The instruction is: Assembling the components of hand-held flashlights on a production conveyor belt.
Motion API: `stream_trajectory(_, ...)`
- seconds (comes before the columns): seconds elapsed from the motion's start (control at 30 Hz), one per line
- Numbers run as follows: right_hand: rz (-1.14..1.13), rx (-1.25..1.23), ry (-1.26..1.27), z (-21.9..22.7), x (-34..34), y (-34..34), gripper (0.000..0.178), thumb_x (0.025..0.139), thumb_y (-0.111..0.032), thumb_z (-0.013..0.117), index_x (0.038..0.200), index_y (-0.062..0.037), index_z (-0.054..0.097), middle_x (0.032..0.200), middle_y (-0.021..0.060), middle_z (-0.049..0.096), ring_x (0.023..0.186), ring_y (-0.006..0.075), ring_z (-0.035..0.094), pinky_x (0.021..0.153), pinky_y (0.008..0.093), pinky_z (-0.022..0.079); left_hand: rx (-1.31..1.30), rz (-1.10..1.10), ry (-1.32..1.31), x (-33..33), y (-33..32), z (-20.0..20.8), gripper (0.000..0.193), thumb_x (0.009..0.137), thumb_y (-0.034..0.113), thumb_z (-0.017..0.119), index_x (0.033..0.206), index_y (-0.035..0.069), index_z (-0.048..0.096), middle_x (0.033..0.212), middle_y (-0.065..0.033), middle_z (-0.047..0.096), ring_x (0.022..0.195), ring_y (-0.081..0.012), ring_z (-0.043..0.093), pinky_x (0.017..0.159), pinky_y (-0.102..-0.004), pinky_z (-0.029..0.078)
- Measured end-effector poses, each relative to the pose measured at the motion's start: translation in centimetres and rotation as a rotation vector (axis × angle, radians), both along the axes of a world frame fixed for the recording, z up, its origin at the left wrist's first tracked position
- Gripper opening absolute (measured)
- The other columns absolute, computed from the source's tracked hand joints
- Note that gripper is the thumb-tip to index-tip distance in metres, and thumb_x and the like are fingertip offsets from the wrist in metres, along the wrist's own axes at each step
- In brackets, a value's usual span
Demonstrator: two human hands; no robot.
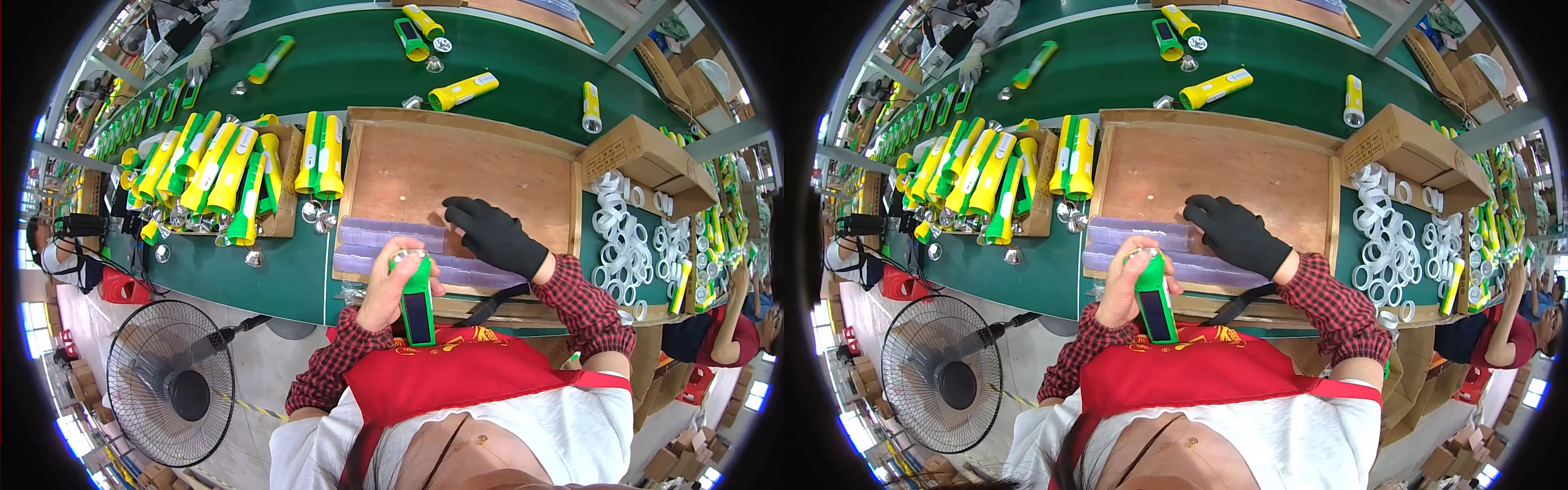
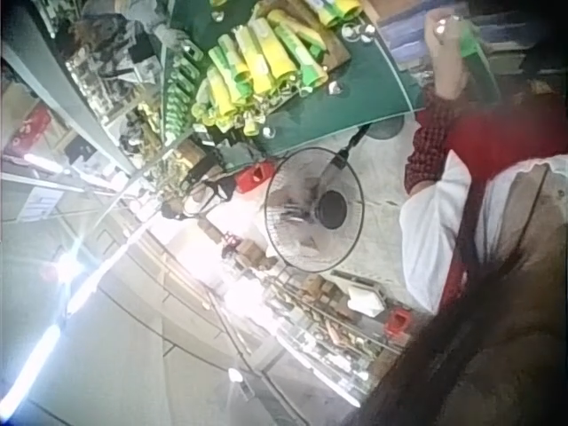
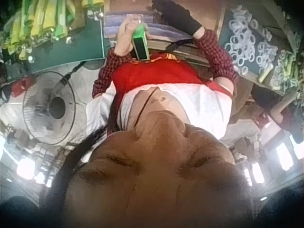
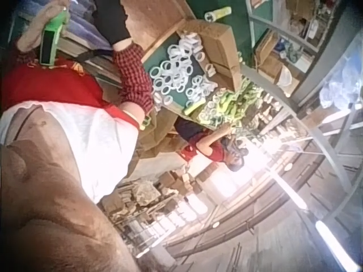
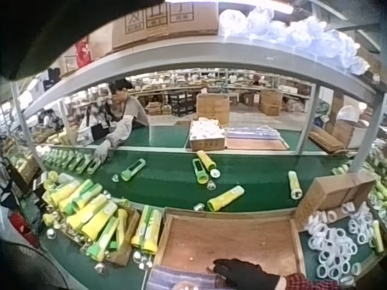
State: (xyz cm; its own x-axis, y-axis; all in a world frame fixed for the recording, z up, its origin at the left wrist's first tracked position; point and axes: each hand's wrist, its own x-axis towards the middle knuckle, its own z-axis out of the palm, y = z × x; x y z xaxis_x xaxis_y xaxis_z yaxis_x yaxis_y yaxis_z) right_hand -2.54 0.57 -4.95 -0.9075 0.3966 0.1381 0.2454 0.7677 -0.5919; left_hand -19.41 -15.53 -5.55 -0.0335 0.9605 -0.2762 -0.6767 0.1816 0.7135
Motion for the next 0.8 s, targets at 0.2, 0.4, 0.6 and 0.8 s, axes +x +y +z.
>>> stream_trajectory(0.2, 0.287, 0.278, -0.051, -2.7, -1.4, 0.0, 0.054, 0.085, -0.005, 0.053, 0.136, -0.0213, 0.045, 0.137, 0.0054, 0.048, 0.09, 0.0275, 0.062, 0.06, 0.0355, 0.057, 0.038, 0.153, -0.007, -0.6, -1.4, -0.4, 0.032, 0.097, 0.032, 0.047, 0.116, 0.008, 0.041, 0.09, -0.0177, 0.059, 0.076, -0.0279, 0.067, 0.072, -0.0441, 0.058)
stream_trajectory(0.4, 0.335, 0.231, -0.142, -1.9, -2.1, 0.8, 0.042, 0.083, -0.01, 0.057, 0.124, -0.0172, 0.051, 0.125, 0.003, 0.052, 0.089, 0.0253, 0.062, 0.058, 0.0348, 0.056, 0.039, 0.19, -0.078, -0.7, -1.5, -0.6, 0.03, 0.098, 0.029, 0.048, 0.117, 0.006, 0.04, 0.096, -0.0159, 0.059, 0.077, -0.0261, 0.067, 0.07, -0.0383, 0.057)
stream_trajectory(0.6, 0.447, 0.312, -0.202, -1.3, -3.7, 2.3, 0.045, 0.072, -0.013, 0.069, 0.115, -0.0137, 0.056, 0.12, 0.0036, 0.054, 0.098, 0.0261, 0.058, 0.071, 0.0399, 0.055, 0.008, 0.186, -0.058, -0.9, -0.9, -0.4, 0.029, 0.098, 0.03, 0.048, 0.113, 0.006, 0.041, 0.095, -0.0149, 0.057, 0.073, -0.0254, 0.066, 0.069, -0.0377, 0.056)
stream_trajectory(0.8, 0.523, 0.291, -0.24, -0.7, -4.5, 3.2, 0.051, 0.065, -0.015, 0.073, 0.114, -0.0143, 0.056, 0.119, 0.0046, 0.055, 0.101, 0.0275, 0.056, 0.078, 0.0412, 0.052, -0.017, 0.264, -0.022, -1.4, -0.6, -0.9, 0.03, 0.097, 0.033, 0.047, 0.112, 0.007, 0.042, 0.096, -0.0162, 0.057, 0.068, -0.0253, 0.065, 0.063, -0.0364, 0.056)
